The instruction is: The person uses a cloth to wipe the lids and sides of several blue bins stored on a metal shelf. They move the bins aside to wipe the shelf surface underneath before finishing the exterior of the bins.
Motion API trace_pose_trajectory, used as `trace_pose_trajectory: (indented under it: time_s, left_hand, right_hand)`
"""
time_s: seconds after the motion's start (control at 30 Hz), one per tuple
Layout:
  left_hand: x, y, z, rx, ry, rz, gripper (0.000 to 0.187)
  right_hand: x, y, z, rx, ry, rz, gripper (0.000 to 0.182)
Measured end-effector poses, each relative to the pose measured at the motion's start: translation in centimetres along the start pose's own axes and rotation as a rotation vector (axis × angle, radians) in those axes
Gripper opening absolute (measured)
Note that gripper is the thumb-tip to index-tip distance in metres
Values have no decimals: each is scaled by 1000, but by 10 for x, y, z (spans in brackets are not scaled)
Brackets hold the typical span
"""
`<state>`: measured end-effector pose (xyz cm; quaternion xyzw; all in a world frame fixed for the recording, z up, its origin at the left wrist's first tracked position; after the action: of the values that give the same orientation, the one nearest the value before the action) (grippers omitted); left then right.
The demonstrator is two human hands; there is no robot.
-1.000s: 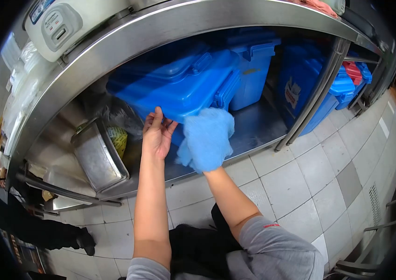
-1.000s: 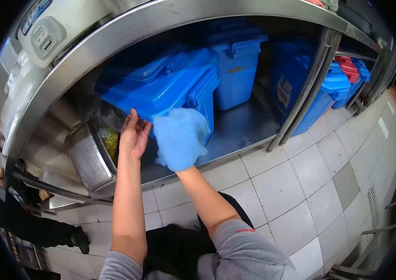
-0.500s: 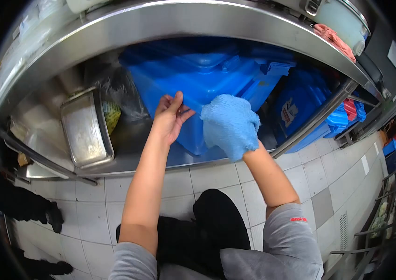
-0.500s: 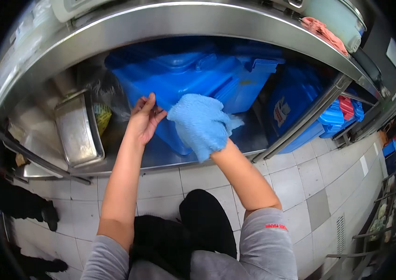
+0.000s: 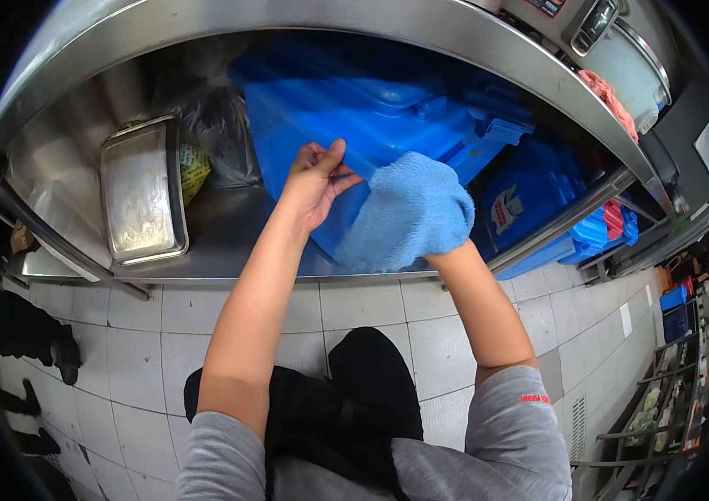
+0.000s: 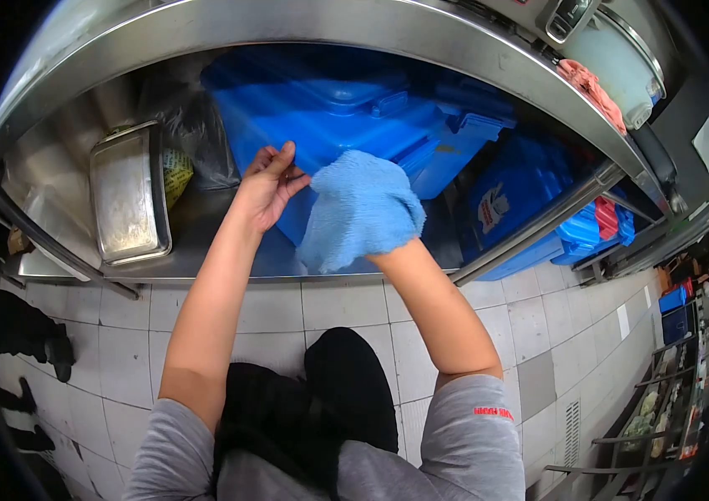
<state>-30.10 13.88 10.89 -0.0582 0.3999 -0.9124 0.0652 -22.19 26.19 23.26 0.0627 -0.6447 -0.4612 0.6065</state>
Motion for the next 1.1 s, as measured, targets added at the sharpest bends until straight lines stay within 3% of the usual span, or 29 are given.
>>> trace_pose_trajectory:
  time_s: [0.23,0.33,0.5,0.53,0.83,0.97,1.07,1.1]
  left_hand:
    - [-2,-5,1,-34,-9,-6,31]
    - [1,-1,2,24,5,16,31]
    - [0,0,2,10,1,-6,31]
    - [-3,-5,4,-5,-1,2,31]
    - [4,5,-2,24,34,-10,27]
    - [-3,-4,3,-43,6,-19,24]
    - [-2,-4,2,-47,21,2,23]
    - [-1,-3,0,-53,23,-20,25]
  right_hand:
    - [-3,-7,6,-130,-9,-171,17]
    - [10,-7,-10,-4,32,-10,19]
    - [-6,0,1,10,7,4,18]
    - [-12,-10,17,-92,-127,-154,15]
    - [15,-16,-13,-4,-13,41,16]
    - [2,3,-4,17,-58,68,14]
    - [-3,-6,13,46,-121,-96,11]
    - [4,-10,8,-86,-90,-75,10]
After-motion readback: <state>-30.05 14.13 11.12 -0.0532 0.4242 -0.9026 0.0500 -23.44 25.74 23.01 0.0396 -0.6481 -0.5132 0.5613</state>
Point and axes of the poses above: each hand's wrist, its own x-axis towards the middle knuckle, its own y-axis out of the back of the hand, z = x × y, the point moved 10 cm from there along x, towards the middle knuckle, and after that the axes turned 4 degrees about -x, right-handed, at the moved point
